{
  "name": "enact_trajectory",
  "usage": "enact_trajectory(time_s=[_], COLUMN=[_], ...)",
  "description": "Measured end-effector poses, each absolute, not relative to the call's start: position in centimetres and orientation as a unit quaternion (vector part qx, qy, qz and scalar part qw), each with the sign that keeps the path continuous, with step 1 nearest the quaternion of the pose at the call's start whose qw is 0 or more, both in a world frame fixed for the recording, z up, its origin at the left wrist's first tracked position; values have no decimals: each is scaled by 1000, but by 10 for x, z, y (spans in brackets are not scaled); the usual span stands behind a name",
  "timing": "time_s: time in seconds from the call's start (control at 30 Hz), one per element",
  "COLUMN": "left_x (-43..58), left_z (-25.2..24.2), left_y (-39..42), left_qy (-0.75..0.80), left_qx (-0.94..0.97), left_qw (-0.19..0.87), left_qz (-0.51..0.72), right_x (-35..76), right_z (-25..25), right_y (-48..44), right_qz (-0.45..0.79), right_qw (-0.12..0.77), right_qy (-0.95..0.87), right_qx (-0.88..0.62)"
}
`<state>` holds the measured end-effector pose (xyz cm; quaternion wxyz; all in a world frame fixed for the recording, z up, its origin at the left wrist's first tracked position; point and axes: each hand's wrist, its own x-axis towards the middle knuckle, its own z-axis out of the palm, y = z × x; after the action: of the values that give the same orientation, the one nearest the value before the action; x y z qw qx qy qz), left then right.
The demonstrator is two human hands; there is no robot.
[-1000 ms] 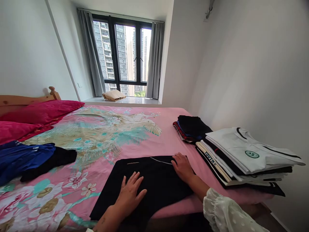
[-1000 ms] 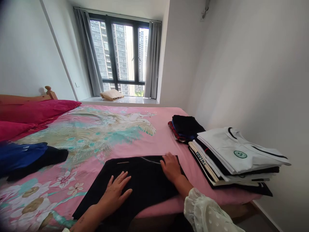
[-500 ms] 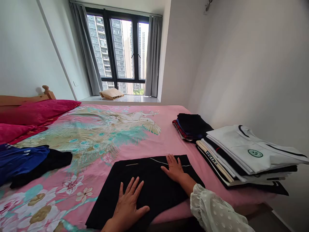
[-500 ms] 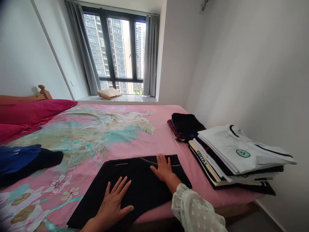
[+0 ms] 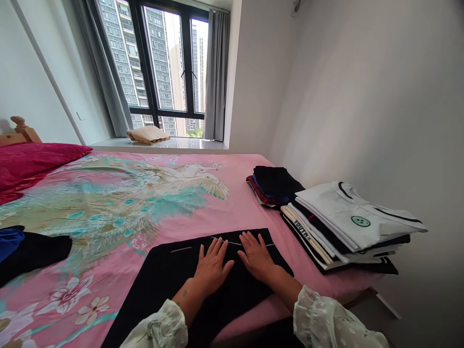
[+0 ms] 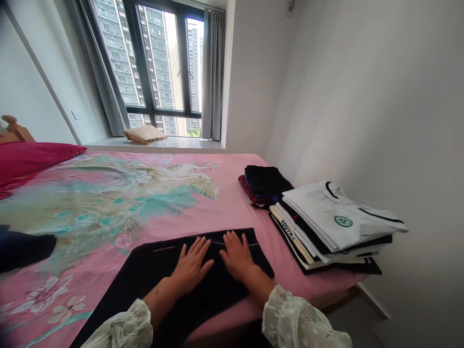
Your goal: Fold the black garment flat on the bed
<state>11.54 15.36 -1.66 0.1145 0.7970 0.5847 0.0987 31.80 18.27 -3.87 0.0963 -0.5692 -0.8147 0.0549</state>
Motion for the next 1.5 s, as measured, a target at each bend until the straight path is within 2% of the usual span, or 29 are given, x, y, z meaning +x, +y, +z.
enact_trajectory(time_s=[0.1, 0.2, 0.6, 0.7, 0.83, 0.97, 1.23, 1.5], left_x=[111, 103, 136, 164, 172, 121, -34, -43], left_z=[-47, -61, -33, -33, -44, -53, -51, -54], left_y=[162, 165, 168, 170, 172, 175, 160, 159], left_qy=[592, 595, 637, 578, 518, 555, 725, 742], left_qx=[796, 793, 755, 794, 835, 818, 685, 670], left_qw=[76, 57, 95, 107, 110, 83, 47, 33], left_qz=[102, 114, 121, 158, 146, 123, 47, 18], right_x=[355, 377, 374, 375, 376, 375, 374, 375], right_z=[-53, -67, -79, -83, -84, -84, -85, -89], right_y=[190, 193, 190, 191, 191, 190, 189, 191], right_qz=[75, 89, 49, 37, 33, 32, 35, 31], right_qw=[60, 69, 97, 95, 95, 97, 95, 104], right_qy=[-777, -753, -758, -757, -761, -759, -756, -756], right_qx=[-622, -648, -644, -645, -641, -642, -647, -646])
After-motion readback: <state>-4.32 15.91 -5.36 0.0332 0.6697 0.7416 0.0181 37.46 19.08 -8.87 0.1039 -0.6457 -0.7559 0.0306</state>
